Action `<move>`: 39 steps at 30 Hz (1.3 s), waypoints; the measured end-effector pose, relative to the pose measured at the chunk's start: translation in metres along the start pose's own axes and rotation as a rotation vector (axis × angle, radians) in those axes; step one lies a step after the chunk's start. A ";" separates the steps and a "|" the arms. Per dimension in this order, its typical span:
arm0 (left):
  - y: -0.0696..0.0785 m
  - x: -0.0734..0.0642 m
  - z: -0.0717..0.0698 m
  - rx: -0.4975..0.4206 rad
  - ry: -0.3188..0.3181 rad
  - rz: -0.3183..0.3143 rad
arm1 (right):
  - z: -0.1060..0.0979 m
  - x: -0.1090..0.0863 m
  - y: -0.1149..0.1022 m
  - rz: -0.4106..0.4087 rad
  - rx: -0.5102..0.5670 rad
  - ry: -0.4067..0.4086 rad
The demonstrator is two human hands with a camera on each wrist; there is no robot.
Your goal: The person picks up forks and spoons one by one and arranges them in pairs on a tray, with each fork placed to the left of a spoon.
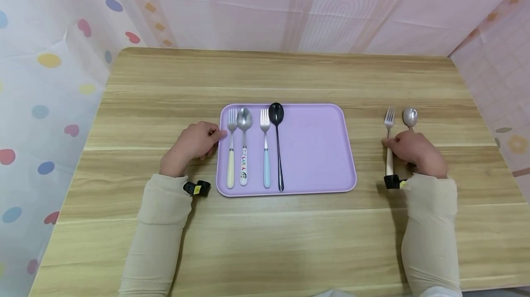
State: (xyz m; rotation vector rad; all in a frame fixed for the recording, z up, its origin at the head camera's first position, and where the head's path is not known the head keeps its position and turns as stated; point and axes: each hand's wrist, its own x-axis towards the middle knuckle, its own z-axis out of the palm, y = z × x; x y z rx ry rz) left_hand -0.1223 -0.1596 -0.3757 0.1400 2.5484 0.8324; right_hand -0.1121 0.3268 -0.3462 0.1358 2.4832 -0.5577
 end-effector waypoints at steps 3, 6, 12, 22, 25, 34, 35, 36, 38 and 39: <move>0.000 0.000 0.000 -0.002 0.000 -0.002 | 0.001 0.000 0.000 -0.014 0.005 -0.008; 0.000 0.001 0.001 -0.006 0.000 -0.006 | 0.001 0.002 0.000 -0.049 -0.042 0.007; -0.001 0.002 0.001 -0.002 0.002 -0.001 | 0.000 0.006 0.001 -0.119 -0.132 0.053; -0.001 0.001 0.000 -0.002 0.002 -0.002 | 0.001 0.009 0.002 -0.122 -0.092 0.065; 0.000 0.001 0.000 -0.005 -0.001 -0.005 | 0.001 0.009 0.002 -0.119 -0.092 0.076; 0.000 0.000 0.001 -0.017 0.001 -0.007 | 0.001 0.008 -0.003 -0.147 -0.141 0.158; 0.000 0.000 0.001 -0.017 0.000 -0.007 | 0.001 0.008 -0.004 -0.153 -0.149 0.170; 0.000 0.000 0.000 -0.018 -0.001 -0.007 | 0.001 0.008 -0.005 -0.157 -0.150 0.178; 0.000 0.000 0.000 -0.019 -0.002 -0.008 | 0.001 0.008 -0.007 -0.171 -0.161 0.190; 0.000 0.000 0.000 -0.019 -0.001 -0.007 | 0.002 0.008 -0.009 -0.178 -0.159 0.192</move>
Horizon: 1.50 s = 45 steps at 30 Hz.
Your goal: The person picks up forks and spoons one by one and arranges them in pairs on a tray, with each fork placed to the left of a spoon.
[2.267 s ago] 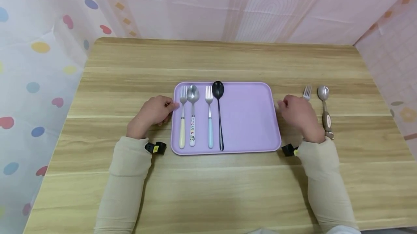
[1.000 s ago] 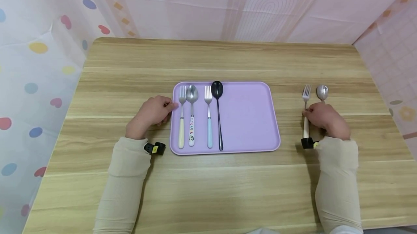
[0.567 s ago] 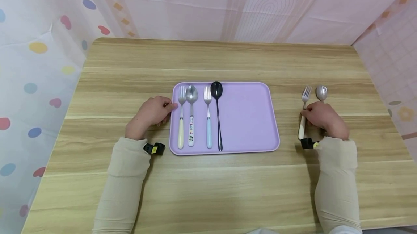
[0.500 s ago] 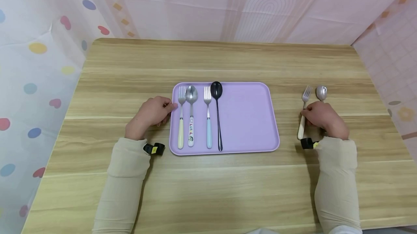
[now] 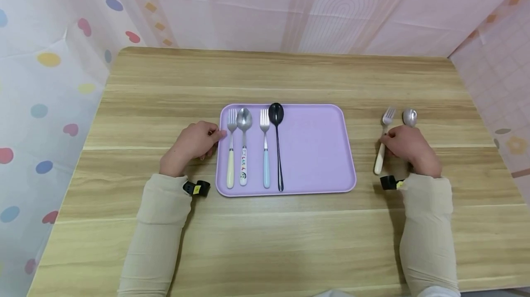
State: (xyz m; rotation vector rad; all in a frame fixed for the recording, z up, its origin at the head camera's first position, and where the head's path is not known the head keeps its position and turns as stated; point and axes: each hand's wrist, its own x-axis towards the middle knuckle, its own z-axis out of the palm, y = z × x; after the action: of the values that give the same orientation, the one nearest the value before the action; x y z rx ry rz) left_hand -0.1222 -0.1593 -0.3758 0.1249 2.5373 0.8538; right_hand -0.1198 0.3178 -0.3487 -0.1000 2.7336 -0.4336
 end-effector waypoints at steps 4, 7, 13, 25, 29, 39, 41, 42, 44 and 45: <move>0.001 0.001 0.000 -0.003 0.002 -0.002 | -0.001 0.001 -0.006 -0.021 0.011 0.003; 0.001 0.001 0.000 -0.003 0.002 -0.005 | -0.002 0.001 -0.010 -0.016 0.022 0.000; 0.000 0.002 0.000 0.004 0.001 -0.006 | -0.004 0.000 -0.020 -0.024 0.031 -0.007; -0.001 0.001 0.000 0.007 0.004 0.002 | 0.000 0.001 -0.049 -0.097 -0.027 0.035; -0.001 0.001 0.000 0.004 0.005 0.000 | 0.001 0.003 -0.060 -0.114 -0.015 0.021; 0.001 -0.001 0.000 -0.009 0.003 -0.007 | 0.007 0.008 -0.088 -0.149 -0.022 -0.006; 0.001 -0.001 0.000 -0.010 0.003 -0.007 | 0.009 0.010 -0.092 -0.158 -0.021 -0.007; 0.001 -0.001 0.000 -0.011 0.003 -0.008 | 0.010 0.010 -0.095 -0.167 -0.025 -0.004; 0.001 0.000 0.000 -0.013 0.003 -0.009 | 0.014 0.012 -0.098 -0.191 -0.036 0.011; 0.001 0.000 0.000 -0.012 0.002 -0.009 | 0.016 0.013 -0.100 -0.201 -0.039 0.016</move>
State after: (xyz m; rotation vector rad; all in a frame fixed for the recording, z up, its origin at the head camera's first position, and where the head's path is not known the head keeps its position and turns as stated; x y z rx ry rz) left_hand -0.1219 -0.1586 -0.3754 0.1088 2.5326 0.8661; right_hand -0.1247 0.2165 -0.3357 -0.3855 2.7593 -0.4375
